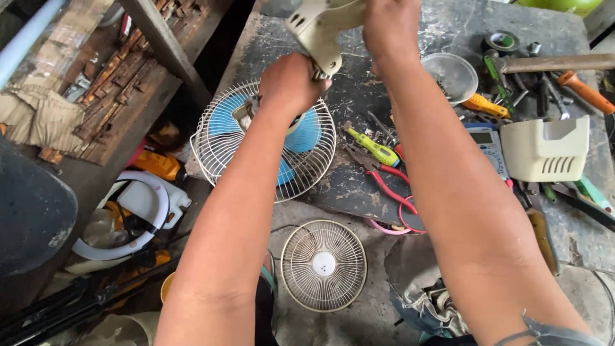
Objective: Disassembling a small electric fan to remove motor components using a screwdriver and pliers on a repair bench.
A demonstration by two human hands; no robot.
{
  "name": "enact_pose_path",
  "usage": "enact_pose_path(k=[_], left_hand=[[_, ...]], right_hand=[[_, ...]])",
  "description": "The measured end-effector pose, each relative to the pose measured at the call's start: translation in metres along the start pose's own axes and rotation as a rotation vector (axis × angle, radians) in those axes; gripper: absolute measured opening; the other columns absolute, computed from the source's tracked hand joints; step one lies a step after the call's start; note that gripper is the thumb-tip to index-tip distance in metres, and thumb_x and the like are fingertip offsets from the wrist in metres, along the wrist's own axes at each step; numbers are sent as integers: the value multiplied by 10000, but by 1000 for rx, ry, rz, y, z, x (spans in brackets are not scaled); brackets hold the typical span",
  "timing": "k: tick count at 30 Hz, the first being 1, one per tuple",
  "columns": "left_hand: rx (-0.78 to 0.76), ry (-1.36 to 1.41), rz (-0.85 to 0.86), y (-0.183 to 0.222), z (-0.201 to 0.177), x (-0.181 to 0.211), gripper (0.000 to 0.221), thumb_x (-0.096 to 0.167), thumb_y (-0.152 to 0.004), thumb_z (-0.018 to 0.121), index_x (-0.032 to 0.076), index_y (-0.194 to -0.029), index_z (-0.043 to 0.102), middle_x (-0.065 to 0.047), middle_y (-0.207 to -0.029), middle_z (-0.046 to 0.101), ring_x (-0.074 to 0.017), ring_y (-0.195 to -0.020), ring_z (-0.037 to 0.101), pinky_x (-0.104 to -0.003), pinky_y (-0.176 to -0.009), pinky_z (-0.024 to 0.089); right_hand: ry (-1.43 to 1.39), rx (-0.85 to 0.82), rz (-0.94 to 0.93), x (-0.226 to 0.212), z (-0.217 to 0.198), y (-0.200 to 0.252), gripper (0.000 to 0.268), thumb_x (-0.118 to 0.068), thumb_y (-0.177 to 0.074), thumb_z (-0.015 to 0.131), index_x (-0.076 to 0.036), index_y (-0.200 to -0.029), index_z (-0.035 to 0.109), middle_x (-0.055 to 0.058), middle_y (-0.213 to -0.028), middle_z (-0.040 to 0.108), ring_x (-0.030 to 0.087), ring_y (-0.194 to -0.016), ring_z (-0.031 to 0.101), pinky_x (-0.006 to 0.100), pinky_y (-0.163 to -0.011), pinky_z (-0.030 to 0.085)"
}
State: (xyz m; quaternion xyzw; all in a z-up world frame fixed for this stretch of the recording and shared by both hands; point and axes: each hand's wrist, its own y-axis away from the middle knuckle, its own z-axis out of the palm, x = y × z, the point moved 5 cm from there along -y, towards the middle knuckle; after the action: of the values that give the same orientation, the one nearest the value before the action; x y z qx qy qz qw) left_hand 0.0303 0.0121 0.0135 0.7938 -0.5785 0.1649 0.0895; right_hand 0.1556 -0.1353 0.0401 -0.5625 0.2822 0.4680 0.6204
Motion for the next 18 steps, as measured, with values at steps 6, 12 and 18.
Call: enact_pose_path(k=[6, 12, 18], left_hand=[[-29, 55, 21, -1, 3, 1, 268, 423, -965, 749, 164, -904, 723, -5, -694, 678, -241, -573, 627, -420, -499, 439], [-41, 24, 19, -2, 3, 3, 246, 408, -981, 703, 165, -1013, 721, -18, -835, 743, -277, -684, 690, -447, -540, 501], [-6, 93, 31, 5, -5, 1, 272, 370, -953, 713, 157, -1113, 764, -53, -922, 774, -299, -700, 704, -457, -559, 535]], right_hand=[[51, 236, 681, -25, -15, 31, 480, -404, -887, 600, -87, -1227, 482, 181, -990, 681, 89, -497, 446, 223, -370, 346], [-74, 308, 690, -15, -21, 35, 357, -365, -891, 585, -158, -1177, 533, 145, -943, 544, 115, -479, 324, 289, -426, 236], [-191, 194, 142, -7, -10, 21, 499, -360, -831, 690, -115, -1238, 538, 112, -750, 479, 127, -444, 259, 341, -374, 200]])
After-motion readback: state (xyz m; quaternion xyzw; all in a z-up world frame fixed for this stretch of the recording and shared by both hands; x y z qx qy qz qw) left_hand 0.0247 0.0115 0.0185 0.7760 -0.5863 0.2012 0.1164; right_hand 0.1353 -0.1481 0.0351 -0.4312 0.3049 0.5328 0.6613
